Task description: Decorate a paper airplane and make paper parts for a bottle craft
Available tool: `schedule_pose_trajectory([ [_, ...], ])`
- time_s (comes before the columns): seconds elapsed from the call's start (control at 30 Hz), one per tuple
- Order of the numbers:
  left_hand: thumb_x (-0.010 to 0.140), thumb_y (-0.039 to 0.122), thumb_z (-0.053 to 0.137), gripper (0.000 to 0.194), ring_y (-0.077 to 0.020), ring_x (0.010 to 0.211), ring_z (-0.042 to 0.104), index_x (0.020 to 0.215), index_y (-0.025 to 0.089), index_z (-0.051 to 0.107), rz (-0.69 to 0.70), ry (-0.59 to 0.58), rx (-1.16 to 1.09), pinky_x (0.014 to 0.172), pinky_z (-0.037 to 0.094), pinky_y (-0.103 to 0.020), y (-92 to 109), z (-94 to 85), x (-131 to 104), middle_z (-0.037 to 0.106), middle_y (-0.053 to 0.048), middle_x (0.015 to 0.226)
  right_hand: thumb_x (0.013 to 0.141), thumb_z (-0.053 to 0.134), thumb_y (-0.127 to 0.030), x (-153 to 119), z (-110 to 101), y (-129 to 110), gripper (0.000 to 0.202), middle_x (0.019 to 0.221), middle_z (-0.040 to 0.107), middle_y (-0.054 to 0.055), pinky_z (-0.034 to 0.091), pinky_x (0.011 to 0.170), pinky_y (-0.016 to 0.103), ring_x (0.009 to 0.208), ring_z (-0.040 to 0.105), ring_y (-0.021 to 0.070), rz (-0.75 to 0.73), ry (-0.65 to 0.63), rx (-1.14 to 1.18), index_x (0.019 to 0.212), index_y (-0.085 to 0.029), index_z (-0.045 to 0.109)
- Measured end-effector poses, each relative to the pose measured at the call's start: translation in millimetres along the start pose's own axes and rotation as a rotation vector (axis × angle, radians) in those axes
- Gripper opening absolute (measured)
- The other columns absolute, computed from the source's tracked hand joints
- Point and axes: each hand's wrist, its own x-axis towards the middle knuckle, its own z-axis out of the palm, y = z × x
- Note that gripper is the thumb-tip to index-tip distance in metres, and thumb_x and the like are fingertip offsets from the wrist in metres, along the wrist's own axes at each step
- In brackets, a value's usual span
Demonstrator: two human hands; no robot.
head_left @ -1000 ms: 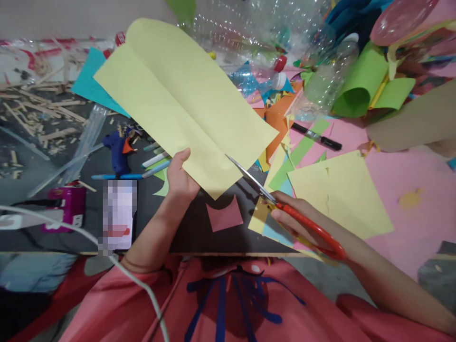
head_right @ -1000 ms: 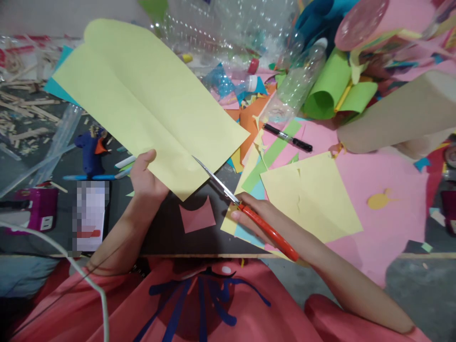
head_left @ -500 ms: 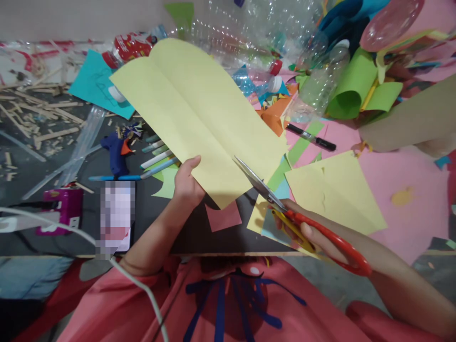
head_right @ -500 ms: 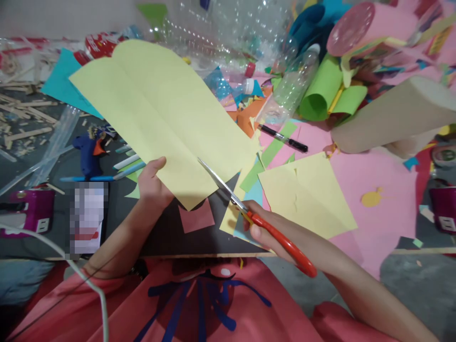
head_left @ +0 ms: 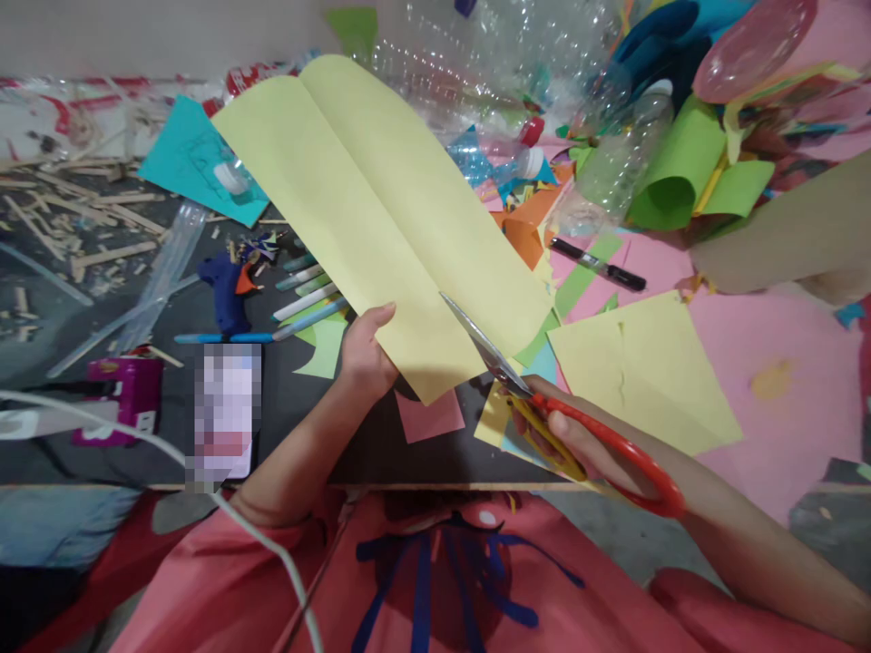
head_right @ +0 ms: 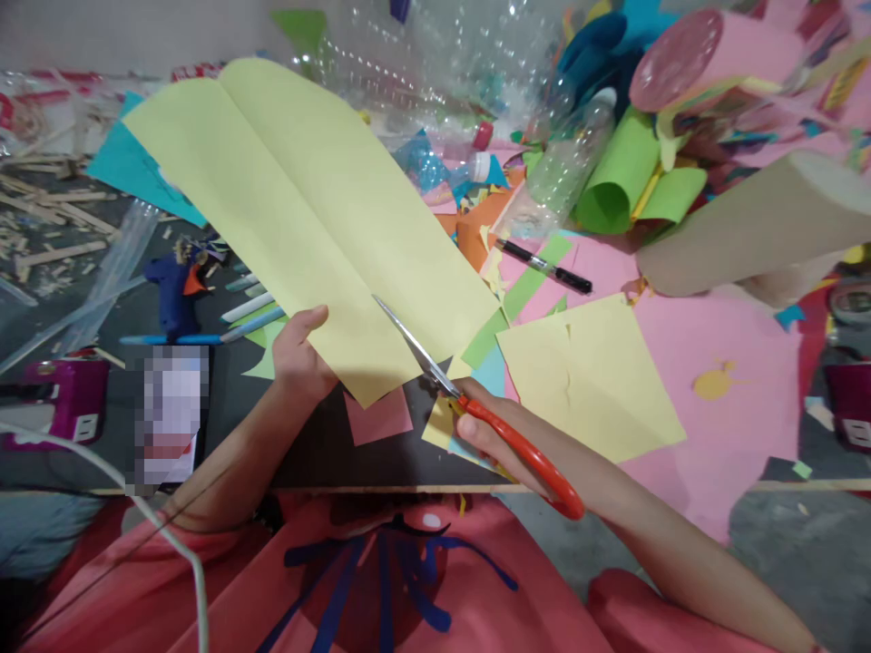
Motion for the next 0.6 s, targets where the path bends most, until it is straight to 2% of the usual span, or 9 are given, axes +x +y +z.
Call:
schedule_pose_trajectory([
  [0.13,0.070,0.019,0.063,0.035,-0.0343,0.116,0.067,0.104,0.011,0.068,-0.002,-0.013,0.005,0.107,0.051,-0.043,-1.4,-2.9,2.7,0.077,-0.009,0.085,0.088,0.041,-0.076,2.4,7.0,5.2,0.058,0.074,0.055,0.001,0.050,0.065,0.027,0.068,0.055,0.0157,0.040,0.073,0.080,0.108,-0.024,0.057],
  [0.23,0.071,0.020,0.062,0.034,-0.0341,0.117,0.067,0.104,0.011,0.068,-0.010,-0.041,0.016,0.107,0.051,-0.041,-2.0,-4.5,3.8,0.078,-0.010,0.088,0.086,0.041,-0.079,3.4,8.9,7.4,0.060,0.071,0.052,0.000,0.047,0.061,0.027,0.064,0.051,0.0146,0.052,0.081,0.094,0.105,-0.024,0.056],
  [0.43,0.073,0.021,0.059,0.039,-0.0340,0.120,0.065,0.110,0.011,0.066,-0.006,-0.025,0.023,0.108,0.050,-0.042,-1.8,-5.4,4.1,0.078,-0.011,0.094,0.083,0.040,-0.083,5.3,9.6,5.1,0.067,0.072,0.049,-0.002,0.033,0.048,0.023,0.054,0.038,0.0093,0.104,0.066,0.078,0.107,-0.021,0.053],
  [0.6,0.075,0.022,0.058,0.042,-0.0340,0.122,0.064,0.114,0.010,0.064,-0.029,-0.034,0.039,0.109,0.050,-0.043,-1.4,-4.5,3.9,0.077,-0.012,0.101,0.081,0.041,-0.085,6.2,12.5,-5.2,0.076,0.069,0.048,-0.003,0.034,0.050,0.024,0.053,0.043,0.0101,0.122,0.103,0.036,0.118,-0.019,0.053],
])
